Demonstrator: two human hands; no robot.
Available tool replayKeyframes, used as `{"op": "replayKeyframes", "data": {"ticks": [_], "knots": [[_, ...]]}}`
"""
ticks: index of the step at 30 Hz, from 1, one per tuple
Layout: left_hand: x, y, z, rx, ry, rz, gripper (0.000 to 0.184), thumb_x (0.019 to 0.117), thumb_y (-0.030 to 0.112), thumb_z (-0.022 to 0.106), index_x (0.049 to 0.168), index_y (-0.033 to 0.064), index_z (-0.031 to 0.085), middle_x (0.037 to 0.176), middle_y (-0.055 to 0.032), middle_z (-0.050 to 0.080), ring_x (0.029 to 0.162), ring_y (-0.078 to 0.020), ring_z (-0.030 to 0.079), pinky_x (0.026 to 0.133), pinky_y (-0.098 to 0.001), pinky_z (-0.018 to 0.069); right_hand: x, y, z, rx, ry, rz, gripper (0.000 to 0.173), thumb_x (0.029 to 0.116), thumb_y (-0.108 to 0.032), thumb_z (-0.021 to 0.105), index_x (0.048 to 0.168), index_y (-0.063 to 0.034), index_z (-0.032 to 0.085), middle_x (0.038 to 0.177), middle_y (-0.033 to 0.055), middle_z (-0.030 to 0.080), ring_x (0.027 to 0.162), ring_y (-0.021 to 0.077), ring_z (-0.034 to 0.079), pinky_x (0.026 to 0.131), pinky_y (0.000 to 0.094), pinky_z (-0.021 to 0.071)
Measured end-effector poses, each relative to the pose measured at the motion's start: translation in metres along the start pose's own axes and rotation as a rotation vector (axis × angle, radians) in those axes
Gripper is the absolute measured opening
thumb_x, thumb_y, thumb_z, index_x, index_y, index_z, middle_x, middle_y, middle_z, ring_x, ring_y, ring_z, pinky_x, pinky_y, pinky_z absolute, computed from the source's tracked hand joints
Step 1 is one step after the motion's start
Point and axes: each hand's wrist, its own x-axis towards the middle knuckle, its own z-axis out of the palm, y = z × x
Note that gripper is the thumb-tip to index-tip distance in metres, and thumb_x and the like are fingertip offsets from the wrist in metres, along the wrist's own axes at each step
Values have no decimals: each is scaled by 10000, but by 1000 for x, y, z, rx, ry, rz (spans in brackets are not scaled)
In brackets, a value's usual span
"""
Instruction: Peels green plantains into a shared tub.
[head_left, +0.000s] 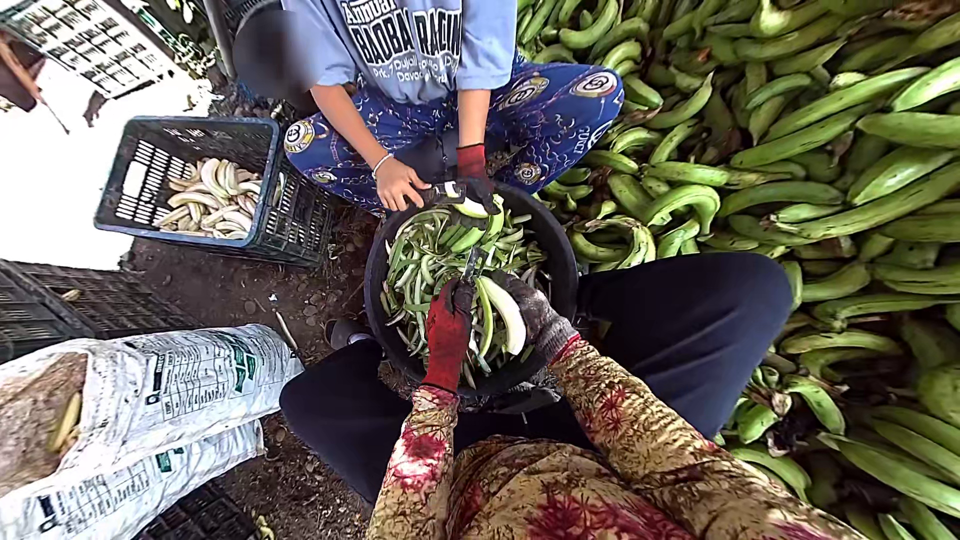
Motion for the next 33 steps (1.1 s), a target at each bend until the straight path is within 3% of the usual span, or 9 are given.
{"op": "replayKeyframes", "data": {"ticks": [5, 7, 10, 17, 21, 25, 28, 30, 33], "knots": [[15, -15, 2, 50, -9, -79, 465, 1089, 418, 417, 1419, 142, 591, 1271, -166, 676, 1195, -321, 637, 1034, -560, 479, 2, -11, -9, -95, -11, 87, 411, 1111, -396, 353, 1301, -119, 589, 894, 79, 693, 621, 134, 625, 494, 252, 510], [17, -15, -2, 49, 4, -76, 458, 1086, 410, 428, 1410, 133, 597, 1259, -175, 678, 1184, -332, 639, 1029, -565, 478, 9, -14, -14, -254, 67, 45, 466, 1098, -466, 364, 1347, -131, 571, 952, 71, 701, 701, 156, 654, 581, 299, 547], [18, -21, -10, -18, 21, -92, 459, 1089, 422, 422, 1431, 161, 582, 1294, -161, 667, 1218, -316, 624, 1055, -551, 468, 10, -24, -17, -428, 111, 5, 577, 1014, -506, 564, 1465, -151, 507, 1088, 107, 702, 868, 226, 697, 745, 410, 595], [-6, -62, -34, -676, 194, -310, 404, 1115, 265, 397, 1409, 19, 523, 1098, -120, 659, 889, -117, 621, 806, -309, 547, -1, -35, -18, -946, -149, -8, 506, 933, -290, 713, 1402, -152, 586, 1191, 135, 696, 1057, 269, 679, 945, 536, 540], [-25, -104, -35, -943, 291, -460, 375, 1126, 290, 352, 1246, 10, 570, 856, -80, 627, 681, -140, 609, 611, -322, 554, -4, -5, -15, -1356, -347, 275, 541, 873, -289, 749, 1380, -176, 598, 1188, 169, 688, 1086, 366, 659, 939, 658, 496], [-42, -125, -37, -1164, 333, -516, 449, 1130, 373, 279, 1113, 29, 567, 764, -69, 592, 626, -173, 599, 575, -356, 552, 8, 2, 22, -1736, -574, 386, 503, 866, -292, 770, 1316, -111, 635, 1181, 224, 673, 1118, 424, 632, 928, 694, 471], [-43, -113, -40, -1252, 397, -511, 396, 1130, 328, 293, 1056, 44, 560, 729, -51, 579, 595, -147, 578, 536, -314, 528, 7, -43, 89, -1553, -436, 70, 458, 948, -288, 711, 1344, -82, 609, 1149, 247, 670, 1063, 438, 640, 914, 682, 474], [-43, -111, -38, -1216, 410, -545, 405, 1129, 333, 326, 1107, 20, 581, 760, -71, 604, 619, -157, 601, 559, -326, 552, -5, -73, 127, -1109, -385, -343, 472, 955, -277, 700, 1386, -137, 568, 1109, 121, 701, 916, 266, 687, 791, 513, 572], [-38, -116, -35, -1198, 396, -595, 456, 1125, 389, 334, 1117, 9, 585, 761, -102, 620, 620, -195, 623, 563, -368, 568, -28, -120, 181, -644, -546, -685, 792, 927, -263, 720, 1589, -101, 317, 1481, 55, 543, 1274, 122, 585, 1049, 311, 527]]}}
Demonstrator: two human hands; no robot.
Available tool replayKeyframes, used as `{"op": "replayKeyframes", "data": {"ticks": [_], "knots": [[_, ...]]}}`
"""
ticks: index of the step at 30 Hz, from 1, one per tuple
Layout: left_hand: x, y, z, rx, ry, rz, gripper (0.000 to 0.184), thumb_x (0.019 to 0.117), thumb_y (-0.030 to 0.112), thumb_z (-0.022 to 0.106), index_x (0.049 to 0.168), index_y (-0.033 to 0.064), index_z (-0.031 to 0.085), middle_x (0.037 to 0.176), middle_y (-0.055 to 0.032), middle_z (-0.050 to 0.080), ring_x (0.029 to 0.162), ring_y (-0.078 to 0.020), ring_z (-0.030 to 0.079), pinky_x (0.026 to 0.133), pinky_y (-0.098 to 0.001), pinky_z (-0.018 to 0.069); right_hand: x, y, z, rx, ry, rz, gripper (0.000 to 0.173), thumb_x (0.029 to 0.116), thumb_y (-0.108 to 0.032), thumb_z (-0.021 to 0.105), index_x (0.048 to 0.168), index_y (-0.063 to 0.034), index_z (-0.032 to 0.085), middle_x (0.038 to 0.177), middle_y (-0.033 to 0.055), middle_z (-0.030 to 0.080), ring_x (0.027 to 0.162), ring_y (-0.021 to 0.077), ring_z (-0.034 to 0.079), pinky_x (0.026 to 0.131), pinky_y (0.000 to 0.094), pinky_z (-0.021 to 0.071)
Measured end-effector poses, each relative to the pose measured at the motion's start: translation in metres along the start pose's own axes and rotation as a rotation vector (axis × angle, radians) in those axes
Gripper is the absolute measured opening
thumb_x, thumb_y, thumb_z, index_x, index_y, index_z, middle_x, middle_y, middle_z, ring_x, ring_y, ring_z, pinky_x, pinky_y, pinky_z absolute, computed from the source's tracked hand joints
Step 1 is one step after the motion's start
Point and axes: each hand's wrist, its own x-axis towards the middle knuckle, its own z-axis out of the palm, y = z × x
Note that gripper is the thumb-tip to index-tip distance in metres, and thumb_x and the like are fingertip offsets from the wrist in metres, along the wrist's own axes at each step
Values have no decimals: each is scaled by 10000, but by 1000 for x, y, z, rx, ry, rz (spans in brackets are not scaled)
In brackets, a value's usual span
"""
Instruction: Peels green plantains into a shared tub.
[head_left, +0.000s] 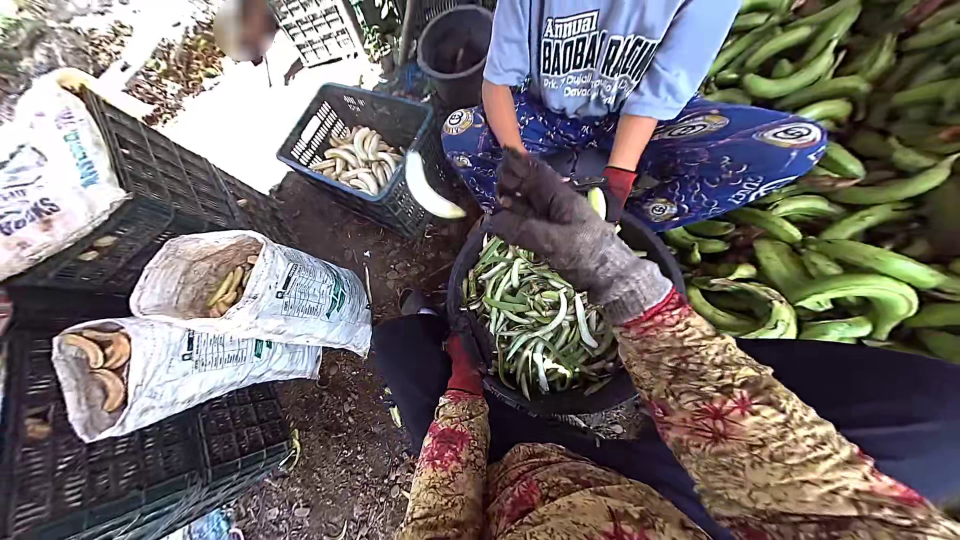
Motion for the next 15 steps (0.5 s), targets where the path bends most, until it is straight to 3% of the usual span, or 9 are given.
{"op": "replayKeyframes", "data": {"ticks": [2, 5, 6, 10, 13, 15], "knots": [[-1, 2, 3, -5, 19, -2, 456, 1125, 390, 331, 1089, 11, 582, 737, -97, 606, 593, -192, 612, 538, -361, 559, 0, -24, 0, -23, 36, -78, 794, 944, -277, 706, 1605, -121, 297, 1547, 34, 485, 1327, 100, 541, 1081, 282, 496], [0, 1, 6, -34, 16, -11, 449, 1125, 379, 337, 1066, 6, 581, 722, -94, 607, 586, -192, 613, 533, -359, 559, -31, -24, -11, -182, 101, 21, 617, 999, -337, 634, 1568, -259, 406, 1430, -20, 593, 1157, 84, 634, 906, 310, 570], [0, 0, 7, -30, 10, -17, 455, 1125, 386, 332, 1070, 9, 581, 734, -101, 616, 599, -201, 624, 544, -368, 567, -42, -19, -19, -229, 97, 71, 574, 1013, -363, 606, 1553, -290, 425, 1434, -43, 594, 1175, 81, 636, 923, 326, 578], [-3, -5, 6, -49, -37, -43, 463, 1119, 421, 336, 1116, 28, 580, 781, -120, 638, 652, -236, 652, 598, -431, 593, -77, 2, -54, -252, 117, 193, 521, 1012, -397, 573, 1505, -249, 497, 1416, -46, 612, 1190, 112, 642, 958, 371, 577], [-13, -5, 12, -5, -98, -45, 440, 1126, 391, 316, 1078, 38, 574, 727, -79, 618, 604, -194, 629, 552, -371, 573, -116, 2, -90, -261, 228, 237, 491, 994, -384, 601, 1458, -230, 556, 1365, -29, 646, 1171, 129, 653, 955, 381, 583], [-18, -7, 12, 123, -146, -19, 398, 1132, 341, 312, 1120, 36, 568, 727, -47, 616, 586, -139, 613, 528, -307, 555, -146, -1, -120, -267, 349, 219, 488, 996, -370, 607, 1455, -213, 557, 1367, 2, 645, 1169, 174, 664, 954, 415, 593]]}}
